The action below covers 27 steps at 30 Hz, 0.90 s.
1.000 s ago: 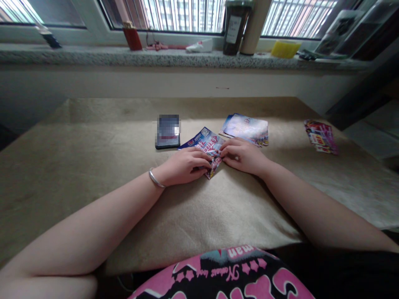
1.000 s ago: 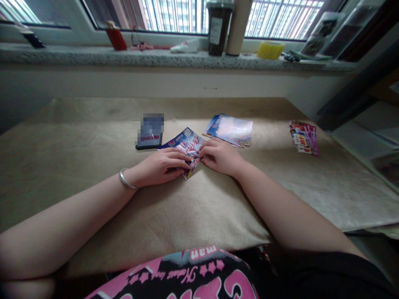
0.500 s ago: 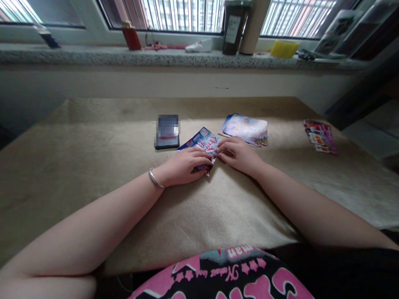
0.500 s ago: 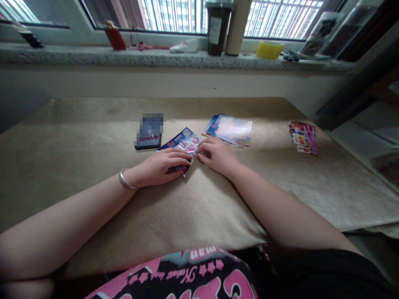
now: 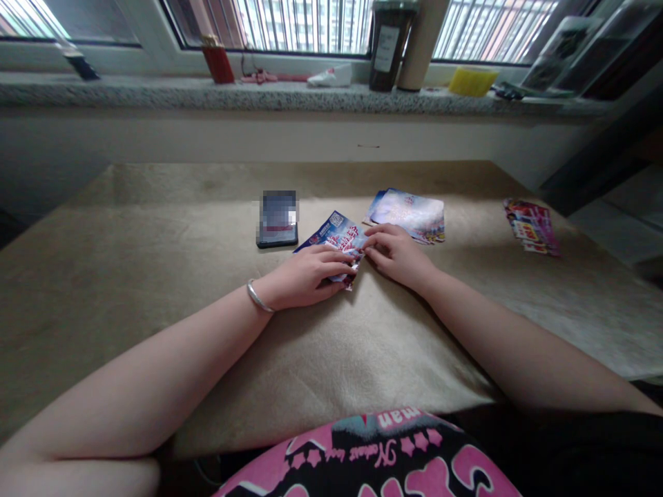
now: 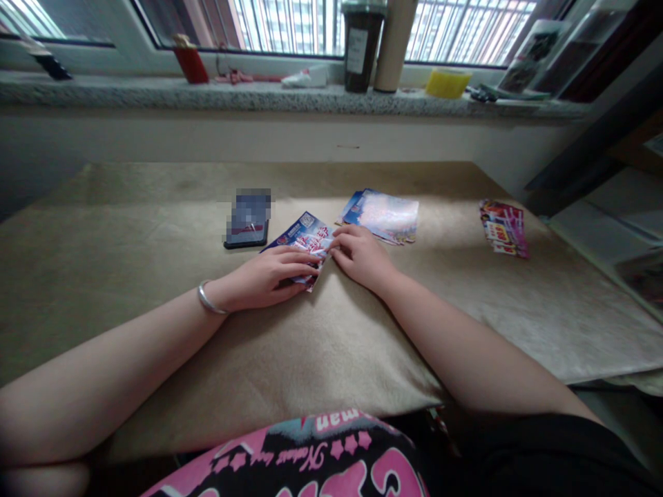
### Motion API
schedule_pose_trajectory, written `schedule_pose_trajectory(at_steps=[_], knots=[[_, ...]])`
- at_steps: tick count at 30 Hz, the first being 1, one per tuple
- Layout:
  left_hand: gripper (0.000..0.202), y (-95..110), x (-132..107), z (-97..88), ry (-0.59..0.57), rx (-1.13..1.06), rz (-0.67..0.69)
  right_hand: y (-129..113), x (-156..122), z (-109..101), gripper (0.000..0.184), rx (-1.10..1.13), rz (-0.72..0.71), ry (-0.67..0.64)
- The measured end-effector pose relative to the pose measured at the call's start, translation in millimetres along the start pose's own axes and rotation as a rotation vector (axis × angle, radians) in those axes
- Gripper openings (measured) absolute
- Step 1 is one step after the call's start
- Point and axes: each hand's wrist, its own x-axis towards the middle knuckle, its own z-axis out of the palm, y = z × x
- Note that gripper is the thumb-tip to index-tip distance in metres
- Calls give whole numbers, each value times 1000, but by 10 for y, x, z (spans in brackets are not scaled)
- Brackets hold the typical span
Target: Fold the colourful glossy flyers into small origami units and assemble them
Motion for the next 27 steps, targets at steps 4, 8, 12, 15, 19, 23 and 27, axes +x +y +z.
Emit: schedule_pose_trajectory(at_steps=[4,8,12,15,19,23,27], knots=[[32,12,-8,10,-23,82,23,50,2,14,11,14,84,24],[36,14,-14,20,-47,134,17,111,25,28,11,45,129,25],[36,9,-14,28,-38,94,32,133,53,28,8,60,95,28],[35,5,-12,34,-27,56,46,124,55,23,8,43,101,44],[35,-2,-7,35,-27,26,34,110,50,17,8,57,145,31],[36,2,-2,26,-53,33,19,109,57,20,10,80,171,51],[36,20,-3,14,-87,60,-13,118,67,32,10,136,220,69]])
